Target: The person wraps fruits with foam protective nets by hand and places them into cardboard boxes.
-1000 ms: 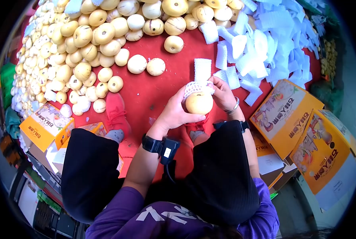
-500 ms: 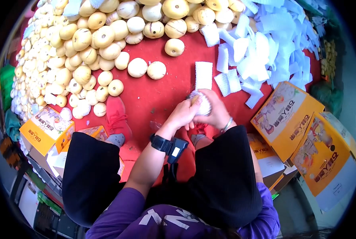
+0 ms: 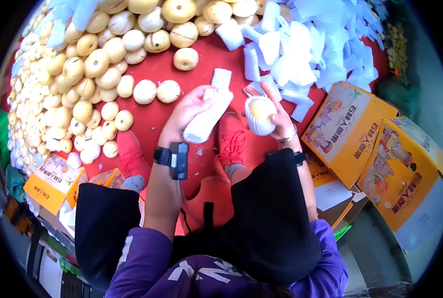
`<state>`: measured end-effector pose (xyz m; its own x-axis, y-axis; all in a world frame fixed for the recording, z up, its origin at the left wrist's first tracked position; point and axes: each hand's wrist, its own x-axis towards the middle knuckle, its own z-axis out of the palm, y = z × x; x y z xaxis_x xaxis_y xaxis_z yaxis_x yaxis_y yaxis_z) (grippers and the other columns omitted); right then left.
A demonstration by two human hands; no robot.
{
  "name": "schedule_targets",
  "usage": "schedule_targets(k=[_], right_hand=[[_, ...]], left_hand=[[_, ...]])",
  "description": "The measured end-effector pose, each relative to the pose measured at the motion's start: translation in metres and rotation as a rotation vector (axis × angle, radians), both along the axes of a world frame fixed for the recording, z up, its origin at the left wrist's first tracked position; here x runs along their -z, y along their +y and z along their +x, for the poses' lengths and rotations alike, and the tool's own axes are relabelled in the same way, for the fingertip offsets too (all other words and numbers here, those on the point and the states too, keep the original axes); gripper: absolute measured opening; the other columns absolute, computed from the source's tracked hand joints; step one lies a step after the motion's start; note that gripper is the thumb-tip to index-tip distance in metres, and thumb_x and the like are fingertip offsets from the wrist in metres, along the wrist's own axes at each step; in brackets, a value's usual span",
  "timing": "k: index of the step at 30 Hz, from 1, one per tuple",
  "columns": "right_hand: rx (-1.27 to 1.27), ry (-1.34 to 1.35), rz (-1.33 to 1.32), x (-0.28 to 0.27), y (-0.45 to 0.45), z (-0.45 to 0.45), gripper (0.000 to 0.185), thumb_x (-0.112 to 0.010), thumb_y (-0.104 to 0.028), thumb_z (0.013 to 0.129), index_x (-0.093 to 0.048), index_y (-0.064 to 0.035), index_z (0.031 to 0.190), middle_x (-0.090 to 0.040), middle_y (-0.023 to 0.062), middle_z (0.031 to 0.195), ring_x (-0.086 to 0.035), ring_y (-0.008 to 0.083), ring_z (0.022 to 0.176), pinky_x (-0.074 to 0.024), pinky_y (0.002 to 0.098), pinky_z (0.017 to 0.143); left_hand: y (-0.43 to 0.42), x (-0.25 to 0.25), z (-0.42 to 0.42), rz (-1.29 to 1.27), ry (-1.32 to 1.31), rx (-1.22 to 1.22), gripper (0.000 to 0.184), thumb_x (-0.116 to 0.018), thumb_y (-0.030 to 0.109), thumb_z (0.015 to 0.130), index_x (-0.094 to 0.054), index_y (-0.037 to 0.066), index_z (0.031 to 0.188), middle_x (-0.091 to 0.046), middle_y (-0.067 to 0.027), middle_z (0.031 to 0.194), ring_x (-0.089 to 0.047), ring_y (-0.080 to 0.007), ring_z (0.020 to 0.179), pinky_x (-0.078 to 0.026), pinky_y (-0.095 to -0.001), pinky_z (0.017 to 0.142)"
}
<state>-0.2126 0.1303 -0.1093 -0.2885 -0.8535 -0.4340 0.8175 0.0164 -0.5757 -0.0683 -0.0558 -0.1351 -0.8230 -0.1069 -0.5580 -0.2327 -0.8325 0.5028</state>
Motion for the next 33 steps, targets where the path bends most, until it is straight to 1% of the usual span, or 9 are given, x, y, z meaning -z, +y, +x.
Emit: schedule_targets(k=[5,9,11,14,21,23,26,30,33], right_hand=[[-0.332,0.223,0.005,-0.017,-0.016,0.003,0.099,-0.076,-0.035,0.057,-0.023,-0.0049,0.136,-0.044,0.0132,0.124,-0.047,0.0223,0.111,-0.0363,0.0317,0.094],[-0.086,-0.12,0.082,0.003,-0.002,0.006,0.082,-0.071,-0.033,0.06,-0.036,-0.0007,0.126,-0.055,0.0145,0.106,-0.057,0.0224,0.095,-0.0457,0.0311,0.084],[-0.061,-0.374,-0.06,0.03,0.003,0.024,0.082,-0.071,-0.033,0.059,-0.036,0.0013,0.125,-0.053,0.0146,0.107,-0.056,0.0237,0.097,-0.0451,0.0332,0.085],[-0.078,-0.337,-0.026,0.035,0.004,0.028,0.087,-0.072,-0.032,0.06,-0.031,0.0022,0.128,-0.05,0.015,0.114,-0.052,0.0247,0.104,-0.0428,0.0343,0.088],[-0.358,1.027,0.334,0.027,-0.024,0.027,0.08,-0.054,-0.038,0.081,-0.01,-0.0035,0.137,-0.043,0.0223,0.122,-0.048,0.0244,0.111,-0.0404,0.0328,0.091],[-0.376,1.262,0.394,0.011,-0.034,0.031,0.074,-0.046,-0.042,0.086,-0.009,-0.0037,0.138,-0.046,0.0259,0.118,-0.051,0.0256,0.109,-0.0419,0.0322,0.089],[-0.315,0.333,0.62,0.018,-0.026,0.018,0.06,-0.032,-0.043,0.091,-0.025,0.0008,0.131,-0.055,0.024,0.106,-0.056,0.0263,0.097,-0.0438,0.032,0.085],[-0.089,-1.017,-0.021,0.046,-0.023,0.043,0.055,-0.034,-0.045,0.091,-0.049,0.0014,0.117,-0.059,0.0148,0.106,-0.056,0.0241,0.096,-0.0443,0.0331,0.085],[-0.218,-0.105,0.227,0.034,-0.031,0.026,0.028,-0.049,-0.027,0.088,-0.061,-0.001,0.09,-0.063,0.007,0.08,-0.059,0.0125,0.069,-0.0468,0.0247,0.062]], left_hand=[[0.049,-0.01,0.003,0.137,-0.032,0.071,0.048,-0.046,0.046,0.087,-0.056,0.002,0.105,-0.058,-0.0028,0.092,-0.056,-0.0091,0.083,-0.045,-0.0239,0.07],[0.045,-0.012,0.0,-1.167,0.016,0.278,0.055,-0.032,0.042,0.093,-0.056,-0.008,0.094,-0.057,-0.0211,0.089,-0.056,-0.0341,0.08,-0.043,-0.0387,0.07],[0.039,-0.032,0.004,-0.986,0.081,0.117,0.048,-0.033,0.038,0.093,-0.057,-0.004,0.095,-0.059,-0.0168,0.093,-0.057,-0.0279,0.084,-0.046,-0.0383,0.064],[0.037,-0.043,0.013,0.464,0.309,-0.185,0.04,-0.048,0.023,0.089,-0.042,-0.001,0.12,-0.051,-0.0107,0.116,-0.051,-0.0206,0.104,-0.053,-0.0322,0.062],[0.036,-0.042,0.006,-0.994,0.067,0.421,0.073,-0.074,0.014,0.062,-0.037,0.001,0.124,-0.049,-0.0101,0.118,-0.049,-0.0218,0.107,-0.039,-0.0321,0.091],[0.042,-0.014,0.017,-0.704,0.08,0.1,0.07,-0.074,0.014,0.062,-0.039,0.003,0.121,-0.052,-0.0089,0.111,-0.053,-0.0183,0.098,-0.047,-0.03,0.076],[0.027,-0.026,0.03,0.058,0.07,0.05,0.076,-0.073,0.019,0.064,-0.032,0.004,0.126,-0.053,-0.0076,0.105,-0.057,-0.013,0.08,-0.047,-0.021,0.045],[0.053,-0.025,0.035,0.514,0.236,-0.14,0.083,-0.075,0.031,0.063,-0.03,0.004,0.127,-0.051,-0.0114,0.111,-0.056,-0.02,0.095,-0.053,-0.0308,0.061],[0.049,-0.026,0.033,0.468,0.237,-0.195,0.083,-0.075,0.031,0.063,-0.03,0.002,0.127,-0.05,-0.0114,0.113,-0.053,-0.0219,0.101,-0.05,-0.036,0.076]])
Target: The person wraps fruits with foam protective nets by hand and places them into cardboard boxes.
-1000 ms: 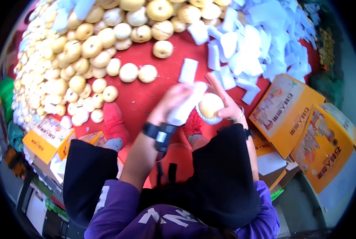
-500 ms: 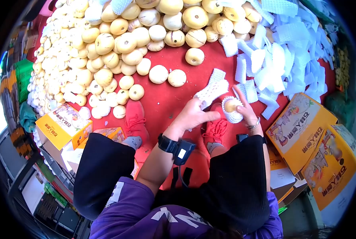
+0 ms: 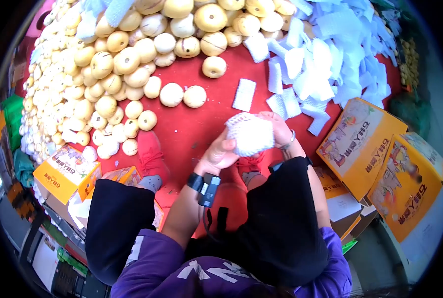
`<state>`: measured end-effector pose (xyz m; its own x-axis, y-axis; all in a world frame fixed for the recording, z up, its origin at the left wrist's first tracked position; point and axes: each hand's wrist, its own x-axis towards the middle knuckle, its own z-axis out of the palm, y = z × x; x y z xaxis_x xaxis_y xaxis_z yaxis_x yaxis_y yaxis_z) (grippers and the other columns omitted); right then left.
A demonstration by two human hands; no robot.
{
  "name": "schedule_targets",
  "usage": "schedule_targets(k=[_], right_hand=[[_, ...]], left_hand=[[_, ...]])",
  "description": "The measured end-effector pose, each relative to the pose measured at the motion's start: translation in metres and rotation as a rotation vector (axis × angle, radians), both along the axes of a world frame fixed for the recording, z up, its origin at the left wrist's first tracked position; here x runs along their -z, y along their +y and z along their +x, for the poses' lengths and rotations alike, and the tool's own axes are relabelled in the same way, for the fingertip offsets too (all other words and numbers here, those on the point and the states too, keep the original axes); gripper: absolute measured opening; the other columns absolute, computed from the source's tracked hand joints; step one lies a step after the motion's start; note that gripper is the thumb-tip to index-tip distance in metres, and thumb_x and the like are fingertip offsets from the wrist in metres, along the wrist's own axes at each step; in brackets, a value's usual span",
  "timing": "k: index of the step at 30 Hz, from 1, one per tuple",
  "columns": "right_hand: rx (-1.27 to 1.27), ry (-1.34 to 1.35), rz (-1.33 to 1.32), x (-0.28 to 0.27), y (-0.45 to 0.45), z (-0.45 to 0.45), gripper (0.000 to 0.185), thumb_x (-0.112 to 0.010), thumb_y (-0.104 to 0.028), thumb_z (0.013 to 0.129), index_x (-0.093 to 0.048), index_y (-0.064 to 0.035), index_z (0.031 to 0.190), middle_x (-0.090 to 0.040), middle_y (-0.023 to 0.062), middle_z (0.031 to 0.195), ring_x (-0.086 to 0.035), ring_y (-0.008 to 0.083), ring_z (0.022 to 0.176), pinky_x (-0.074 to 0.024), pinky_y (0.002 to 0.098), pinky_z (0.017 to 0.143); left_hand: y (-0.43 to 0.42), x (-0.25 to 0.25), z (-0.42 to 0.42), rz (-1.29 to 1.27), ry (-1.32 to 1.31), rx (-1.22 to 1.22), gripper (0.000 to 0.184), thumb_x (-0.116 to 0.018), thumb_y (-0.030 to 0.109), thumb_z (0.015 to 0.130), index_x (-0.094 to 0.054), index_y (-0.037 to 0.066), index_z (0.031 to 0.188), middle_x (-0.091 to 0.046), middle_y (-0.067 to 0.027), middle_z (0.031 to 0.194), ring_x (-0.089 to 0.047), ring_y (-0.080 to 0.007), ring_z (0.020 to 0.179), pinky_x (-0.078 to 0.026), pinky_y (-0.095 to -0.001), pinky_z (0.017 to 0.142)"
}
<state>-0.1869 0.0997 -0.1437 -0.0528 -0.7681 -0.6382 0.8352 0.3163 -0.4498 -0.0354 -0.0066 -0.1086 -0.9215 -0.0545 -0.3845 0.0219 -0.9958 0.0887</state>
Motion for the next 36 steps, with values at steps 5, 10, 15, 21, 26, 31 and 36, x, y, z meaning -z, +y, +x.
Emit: schedule_targets(k=[5,10,15,21,26,31,36], right_hand=[[-0.138,1.434,0.188,-0.038,-0.013,0.021,0.03,-0.066,-0.021,0.074,-0.048,-0.0002,0.063,-0.044,0.0161,0.053,-0.046,0.021,0.044,-0.0347,0.033,0.042],[-0.314,1.7,-0.237,-0.062,-0.024,0.016,0.043,-0.069,-0.025,0.065,-0.057,-0.0069,0.101,-0.052,0.0147,0.103,-0.05,0.0329,0.096,-0.0428,0.0389,0.079],[-0.268,1.015,0.11,-0.063,0.016,-0.016,0.056,-0.075,-0.025,0.06,-0.054,-0.0023,0.107,-0.06,0.0084,0.088,-0.058,0.0215,0.082,-0.0456,0.0307,0.078],[0.671,0.49,-0.043,-0.225,0.182,-0.006,0.063,-0.067,-0.048,0.058,-0.051,-0.0016,0.099,-0.055,0.0143,0.091,-0.056,0.024,0.079,-0.045,0.033,0.062],[1.247,0.333,0.488,-0.282,0.361,0.067,0.063,-0.053,-0.055,0.073,-0.051,0.0009,0.102,-0.056,0.0177,0.089,-0.057,0.036,0.084,-0.0495,0.0446,0.074],[0.362,0.798,1.354,-0.153,0.43,0.094,0.038,-0.055,-0.026,0.084,-0.053,0.0019,0.109,-0.06,0.0146,0.103,-0.058,0.024,0.093,-0.0446,0.0308,0.081],[-0.187,1.758,1.435,-0.21,0.32,0.051,0.02,-0.055,-0.011,0.078,-0.061,-0.0005,0.095,-0.061,0.0183,0.09,-0.06,0.0305,0.082,-0.0462,0.0358,0.075]], left_hand=[[-0.009,0.016,0.001,-0.894,-0.533,0.032,0.067,-0.072,0.013,0.064,-0.037,0.001,0.12,-0.052,-0.0108,0.11,-0.052,-0.0199,0.101,-0.045,-0.0335,0.086],[-0.007,0.028,-0.016,-0.827,-0.585,-0.073,0.034,-0.049,0.0,0.076,-0.043,-0.001,0.109,-0.057,-0.014,0.091,-0.06,-0.0167,0.075,-0.051,-0.0265,0.055],[-0.024,0.003,-0.037,-0.82,-0.378,0.803,0.057,-0.039,0.051,0.088,-0.056,-0.004,0.083,-0.056,-0.0101,0.058,-0.055,-0.0146,0.042,-0.043,-0.0238,0.037],[-0.028,0.062,-0.087,-2.17,-0.657,0.565,0.07,-0.069,0.035,0.069,-0.037,0.004,0.122,-0.05,-0.0229,0.106,-0.05,-0.0385,0.098,-0.043,-0.0442,0.082],[-0.015,0.111,-0.073,-2.047,-0.477,0.538,0.075,-0.067,0.01,0.069,-0.027,0.012,0.132,-0.042,-0.0205,0.112,-0.047,-0.0377,0.102,-0.041,-0.0406,0.086],[-0.036,0.093,-0.035,-1.69,-0.448,0.531,0.054,-0.06,0.003,0.074,-0.038,0.004,0.124,-0.048,-0.0152,0.117,-0.047,-0.0252,0.109,-0.036,-0.033,0.092],[-0.045,0.064,0.01,-1.441,-0.476,0.327,0.035,-0.044,0.003,0.084,-0.046,-0.001,0.118,-0.053,-0.0106,0.111,-0.053,-0.019,0.097,-0.043,-0.0292,0.084]])
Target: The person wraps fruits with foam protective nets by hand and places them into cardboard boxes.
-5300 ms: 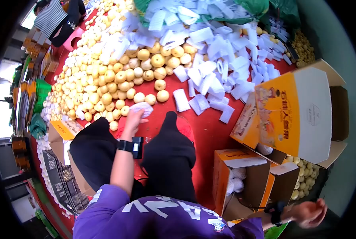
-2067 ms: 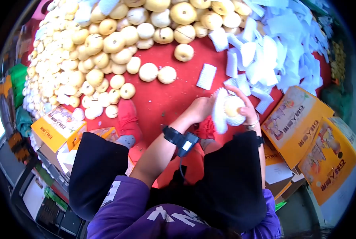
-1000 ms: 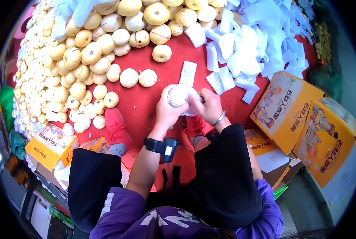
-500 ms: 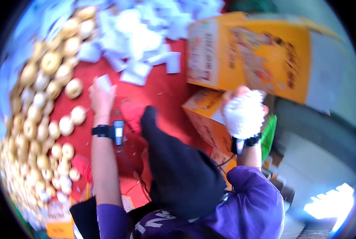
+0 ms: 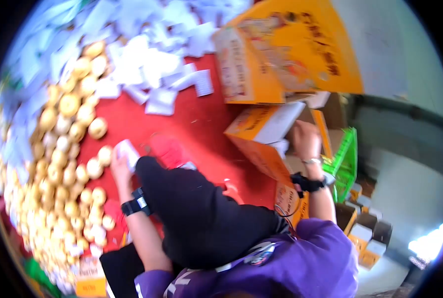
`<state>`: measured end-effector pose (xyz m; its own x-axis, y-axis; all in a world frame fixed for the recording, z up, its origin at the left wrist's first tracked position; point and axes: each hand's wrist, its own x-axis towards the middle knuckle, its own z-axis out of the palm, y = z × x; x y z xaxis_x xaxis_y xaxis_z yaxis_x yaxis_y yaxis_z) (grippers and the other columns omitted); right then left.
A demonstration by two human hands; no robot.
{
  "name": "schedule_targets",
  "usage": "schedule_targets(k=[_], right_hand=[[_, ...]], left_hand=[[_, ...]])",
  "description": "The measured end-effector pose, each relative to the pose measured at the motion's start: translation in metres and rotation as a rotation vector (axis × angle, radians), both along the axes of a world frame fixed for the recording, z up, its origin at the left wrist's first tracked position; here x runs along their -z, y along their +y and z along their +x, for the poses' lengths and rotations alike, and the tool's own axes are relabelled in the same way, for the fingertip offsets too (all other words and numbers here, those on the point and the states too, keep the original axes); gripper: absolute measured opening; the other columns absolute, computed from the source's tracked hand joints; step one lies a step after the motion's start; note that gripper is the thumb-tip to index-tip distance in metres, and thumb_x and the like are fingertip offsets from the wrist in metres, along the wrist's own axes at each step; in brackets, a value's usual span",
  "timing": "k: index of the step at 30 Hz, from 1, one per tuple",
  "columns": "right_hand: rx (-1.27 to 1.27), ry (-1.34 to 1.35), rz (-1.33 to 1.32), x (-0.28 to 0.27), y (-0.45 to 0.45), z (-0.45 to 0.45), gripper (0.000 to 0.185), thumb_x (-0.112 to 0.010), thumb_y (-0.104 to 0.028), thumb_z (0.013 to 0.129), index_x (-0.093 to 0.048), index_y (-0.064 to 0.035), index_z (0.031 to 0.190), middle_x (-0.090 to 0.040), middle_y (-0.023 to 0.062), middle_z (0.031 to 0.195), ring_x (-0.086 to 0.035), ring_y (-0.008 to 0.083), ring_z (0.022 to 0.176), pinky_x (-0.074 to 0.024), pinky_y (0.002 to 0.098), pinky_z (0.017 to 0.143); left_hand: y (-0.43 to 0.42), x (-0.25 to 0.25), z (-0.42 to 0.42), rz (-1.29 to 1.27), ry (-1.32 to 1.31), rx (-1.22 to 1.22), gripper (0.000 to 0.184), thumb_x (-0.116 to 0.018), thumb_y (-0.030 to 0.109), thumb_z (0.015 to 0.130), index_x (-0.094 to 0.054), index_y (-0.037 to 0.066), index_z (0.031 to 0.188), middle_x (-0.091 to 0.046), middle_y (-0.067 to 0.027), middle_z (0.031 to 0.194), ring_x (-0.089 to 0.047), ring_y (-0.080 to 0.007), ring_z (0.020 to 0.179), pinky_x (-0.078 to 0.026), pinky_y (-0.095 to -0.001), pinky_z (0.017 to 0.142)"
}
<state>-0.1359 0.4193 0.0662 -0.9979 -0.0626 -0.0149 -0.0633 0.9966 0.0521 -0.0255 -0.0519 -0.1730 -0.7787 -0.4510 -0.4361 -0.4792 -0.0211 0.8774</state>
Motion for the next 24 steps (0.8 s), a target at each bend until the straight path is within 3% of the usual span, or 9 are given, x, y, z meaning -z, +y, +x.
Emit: schedule_targets(k=[2,6,10,14,16,18,20,23,24], right_hand=[[-0.033,-0.053,-0.42,-0.044,-0.081,-0.012,0.015,-0.054,-0.004,0.078,-0.06,0.0008,0.09,-0.062,0.0144,0.081,-0.061,0.0244,0.07,-0.0474,0.0311,0.068],[-0.107,-0.533,-1.236,-0.028,-0.204,-0.04,0.016,-0.055,-0.004,0.081,-0.059,0.0046,0.094,-0.062,0.0111,0.081,-0.059,0.0154,0.074,-0.0463,0.0263,0.068],[-0.984,-0.816,-0.843,0.082,-0.311,-0.065,0.026,-0.059,-0.016,0.079,-0.056,0.0014,0.099,-0.059,0.0167,0.096,-0.058,0.0288,0.087,-0.0446,0.0323,0.076],[-0.711,-1.29,-1.094,0.134,-0.345,-0.064,0.018,-0.054,-0.017,0.085,-0.054,0.0005,0.085,-0.058,0.0045,0.08,-0.052,0.0115,0.074,-0.0428,0.0269,0.066],[-0.409,-1.413,-1.244,0.152,-0.354,-0.055,0.02,-0.05,-0.021,0.089,-0.054,-0.0023,0.083,-0.056,-0.0003,0.078,-0.049,0.0062,0.071,-0.0417,0.0233,0.063],[-0.161,-1.555,-1.359,0.188,-0.366,-0.031,0.024,-0.048,-0.025,0.09,-0.054,-0.0028,0.083,-0.055,-0.0028,0.079,-0.047,0.0043,0.069,-0.0408,0.0209,0.062],[-0.278,-1.541,-1.247,0.205,-0.391,-0.018,0.023,-0.049,-0.026,0.089,-0.053,-0.003,0.085,-0.055,-0.0007,0.076,-0.048,0.0049,0.068,-0.0417,0.0221,0.061],[-0.757,-1.42,-0.795,0.223,-0.437,-0.012,0.021,-0.054,-0.026,0.085,-0.054,-0.0054,0.09,-0.056,0.0057,0.076,-0.054,0.0122,0.069,-0.0452,0.0277,0.06],[-0.989,-1.0,-0.525,0.223,-0.45,-0.004,0.03,-0.06,-0.027,0.077,-0.051,-0.0084,0.099,-0.053,0.0097,0.086,-0.054,0.0218,0.078,-0.0473,0.0333,0.064]], left_hand=[[0.007,-0.05,-0.004,-0.1,0.023,0.175,0.034,-0.045,0.002,0.083,-0.046,0.0,0.116,-0.054,-0.01,0.107,-0.053,-0.0178,0.094,-0.044,-0.0286,0.081],[0.035,-0.078,-0.018,0.409,0.022,0.076,0.03,-0.055,0.008,0.082,-0.048,0.0,0.11,-0.056,-0.0066,0.092,-0.053,-0.0114,0.081,-0.046,-0.0247,0.069],[0.034,-0.099,-0.031,0.521,0.193,0.069,0.02,-0.058,0.012,0.082,-0.05,0.001,0.096,-0.057,-0.0029,0.079,-0.053,-0.0075,0.071,-0.045,-0.0231,0.06],[0.007,-0.097,-0.015,0.695,0.018,0.06,0.023,-0.06,0.024,0.083,-0.05,0.004,0.087,-0.055,-0.0015,0.078,-0.051,-0.0057,0.064,-0.042,-0.0188,0.057],[0.013,-0.074,-0.009,0.517,0.224,-0.11,0.021,-0.059,0.025,0.083,-0.053,0.005,0.086,-0.055,-0.0013,0.075,-0.05,-0.0061,0.06,-0.039,-0.0179,0.049],[0.015,-0.063,-0.001,0.882,0.394,-0.513,0.02,-0.058,0.024,0.083,-0.057,0.005,0.088,-0.057,-0.0021,0.076,-0.051,-0.0074,0.058,-0.037,-0.0177,0.043],[0.014,-0.067,0.013,1.436,0.436,-0.661,0.027,-0.05,0.023,0.087,-0.051,0.004,0.106,-0.06,-0.0047,0.084,-0.055,-0.0088,0.06,-0.033,-0.0176,0.036],[-0.009,-0.065,0.038,1.247,0.326,-0.578,0.027,-0.048,0.021,0.088,-0.049,0.004,0.109,-0.06,-0.0048,0.088,-0.056,-0.0103,0.062,-0.033,-0.0183,0.036],[-0.023,-0.071,0.043,1.058,0.245,-0.606,0.026,-0.048,0.019,0.087,-0.049,0.003,0.108,-0.06,-0.005,0.09,-0.057,-0.0116,0.064,-0.035,-0.0193,0.038]])
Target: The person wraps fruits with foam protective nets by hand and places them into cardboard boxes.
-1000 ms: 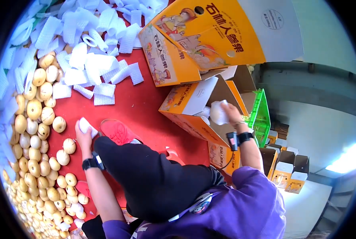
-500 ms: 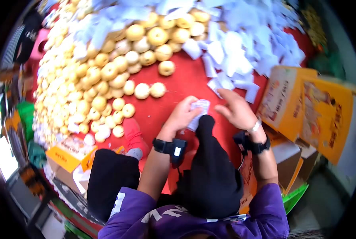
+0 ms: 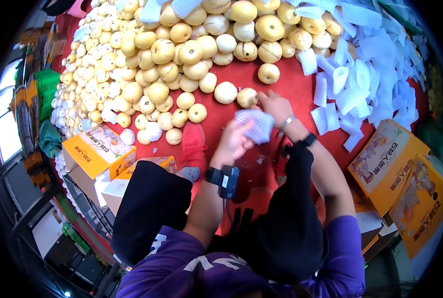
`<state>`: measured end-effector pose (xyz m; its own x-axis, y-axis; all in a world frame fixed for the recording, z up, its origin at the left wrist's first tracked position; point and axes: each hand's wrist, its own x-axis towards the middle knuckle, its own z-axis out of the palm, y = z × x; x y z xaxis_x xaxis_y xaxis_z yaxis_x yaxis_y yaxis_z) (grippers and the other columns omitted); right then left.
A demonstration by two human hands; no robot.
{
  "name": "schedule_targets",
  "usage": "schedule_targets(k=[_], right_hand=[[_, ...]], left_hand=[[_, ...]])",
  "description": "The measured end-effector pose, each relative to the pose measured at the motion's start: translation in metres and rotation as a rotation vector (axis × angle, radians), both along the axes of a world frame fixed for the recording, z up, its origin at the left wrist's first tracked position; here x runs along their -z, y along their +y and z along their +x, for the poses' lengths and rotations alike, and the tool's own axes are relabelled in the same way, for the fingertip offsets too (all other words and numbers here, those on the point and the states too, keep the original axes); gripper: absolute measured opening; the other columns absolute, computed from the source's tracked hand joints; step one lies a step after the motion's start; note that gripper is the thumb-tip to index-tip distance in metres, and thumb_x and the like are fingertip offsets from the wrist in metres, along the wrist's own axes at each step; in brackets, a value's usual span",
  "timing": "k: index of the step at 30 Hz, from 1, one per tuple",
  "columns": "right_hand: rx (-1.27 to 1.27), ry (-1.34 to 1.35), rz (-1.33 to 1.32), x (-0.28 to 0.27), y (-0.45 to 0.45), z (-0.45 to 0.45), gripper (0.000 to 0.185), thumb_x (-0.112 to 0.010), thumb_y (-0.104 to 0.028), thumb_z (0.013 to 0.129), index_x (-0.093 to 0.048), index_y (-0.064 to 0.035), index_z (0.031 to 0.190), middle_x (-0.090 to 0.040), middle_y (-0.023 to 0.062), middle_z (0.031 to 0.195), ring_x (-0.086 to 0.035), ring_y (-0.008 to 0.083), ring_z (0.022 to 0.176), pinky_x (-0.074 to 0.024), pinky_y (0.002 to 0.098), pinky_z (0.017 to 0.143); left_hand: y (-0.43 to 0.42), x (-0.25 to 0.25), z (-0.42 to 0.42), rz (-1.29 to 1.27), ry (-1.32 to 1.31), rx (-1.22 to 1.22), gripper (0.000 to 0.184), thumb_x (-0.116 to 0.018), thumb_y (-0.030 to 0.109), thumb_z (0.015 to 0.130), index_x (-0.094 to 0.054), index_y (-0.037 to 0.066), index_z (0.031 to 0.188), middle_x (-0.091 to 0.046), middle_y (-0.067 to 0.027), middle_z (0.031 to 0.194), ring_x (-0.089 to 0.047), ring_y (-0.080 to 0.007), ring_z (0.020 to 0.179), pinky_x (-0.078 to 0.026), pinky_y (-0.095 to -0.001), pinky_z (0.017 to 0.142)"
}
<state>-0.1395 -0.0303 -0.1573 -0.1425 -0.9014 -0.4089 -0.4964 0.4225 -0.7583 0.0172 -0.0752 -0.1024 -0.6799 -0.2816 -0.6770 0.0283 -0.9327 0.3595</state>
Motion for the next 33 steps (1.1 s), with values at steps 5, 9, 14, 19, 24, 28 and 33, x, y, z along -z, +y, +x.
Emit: schedule_targets(k=[5,9,14,19,24,28,33], right_hand=[[-0.242,0.601,-0.067,0.024,-0.027,0.027,0.062,-0.069,-0.026,0.067,-0.04,-0.0132,0.12,-0.05,0.014,0.101,-0.055,0.0294,0.088,-0.0503,0.0358,0.066],[0.247,-0.733,0.235,0.007,-0.008,-0.002,0.051,-0.056,-0.035,0.081,-0.038,-0.0089,0.121,-0.06,0.0148,0.088,-0.061,0.0185,0.065,-0.0491,0.0266,0.054],[0.381,-1.609,0.218,-0.028,0.045,-0.023,0.086,-0.023,-0.071,0.078,-0.027,-0.0035,0.131,-0.06,0.0197,0.078,-0.059,0.0212,0.053,-0.0473,0.0252,0.041],[0.609,-1.757,0.243,-0.023,0.063,-0.017,0.077,-0.023,-0.066,0.083,-0.05,0.0019,0.108,-0.062,0.0135,0.068,-0.057,0.0182,0.045,-0.0448,0.0258,0.032],[0.483,-0.755,0.14,-0.03,0.061,-0.027,0.057,-0.033,-0.052,0.089,-0.061,-0.0021,0.086,-0.057,0.0042,0.058,-0.051,0.0102,0.042,-0.0414,0.0227,0.04],[0.703,-0.873,0.197,-0.037,0.065,-0.042,0.037,-0.044,-0.034,0.091,-0.061,-0.0015,0.094,-0.062,0.0081,0.083,-0.058,0.0135,0.075,-0.0472,0.0271,0.063],[0.824,-1.288,-0.055,-0.053,0.069,-0.037,0.027,-0.053,-0.03,0.086,-0.06,-0.004,0.082,-0.061,0.0028,0.078,-0.056,0.0139,0.065,-0.046,0.0266,0.058]], left_hand=[[-0.059,0.011,0.035,-0.27,-0.313,-0.451,0.028,-0.046,0.0,0.077,-0.049,-0.001,0.104,-0.06,-0.0078,0.09,-0.059,-0.0177,0.075,-0.041,-0.0257,0.046],[-0.062,-0.002,0.032,-0.578,-0.293,-0.307,0.039,-0.039,-0.007,0.069,-0.046,-0.003,0.107,-0.058,-0.0123,0.098,-0.059,-0.0229,0.085,-0.048,-0.0286,0.054],[-0.034,-0.025,-0.007,-0.597,0.098,0.024,0.057,-0.054,-0.007,0.074,-0.034,-0.001,0.127,-0.042,-0.0108,0.126,-0.042,-0.0215,0.116,-0.046,-0.0375,0.086],[-0.008,-0.05,-0.037,-0.836,0.079,0.327,0.075,-0.075,0.009,0.063,-0.036,0.004,0.127,-0.038,-0.0094,0.132,-0.035,-0.0194,0.122,-0.036,-0.0348,0.097],[0.002,-0.025,-0.042,-1.187,-0.037,0.378,0.069,-0.075,0.018,0.063,-0.039,0.004,0.121,-0.049,-0.0105,0.117,-0.046,-0.0221,0.109,-0.039,-0.0344,0.091],[0.009,-0.022,-0.037,-0.026,0.391,0.203,0.07,-0.073,0.023,0.066,-0.036,0.007,0.123,-0.052,-0.0087,0.108,-0.052,-0.0218,0.098,-0.048,-0.0335,0.074],[0.033,-0.01,-0.047,0.184,0.395,0.093,0.072,-0.073,0.03,0.067,-0.035,0.009,0.124,-0.051,-0.0082,0.108,-0.055,-0.0215,0.094,-0.051,-0.0344,0.066]])
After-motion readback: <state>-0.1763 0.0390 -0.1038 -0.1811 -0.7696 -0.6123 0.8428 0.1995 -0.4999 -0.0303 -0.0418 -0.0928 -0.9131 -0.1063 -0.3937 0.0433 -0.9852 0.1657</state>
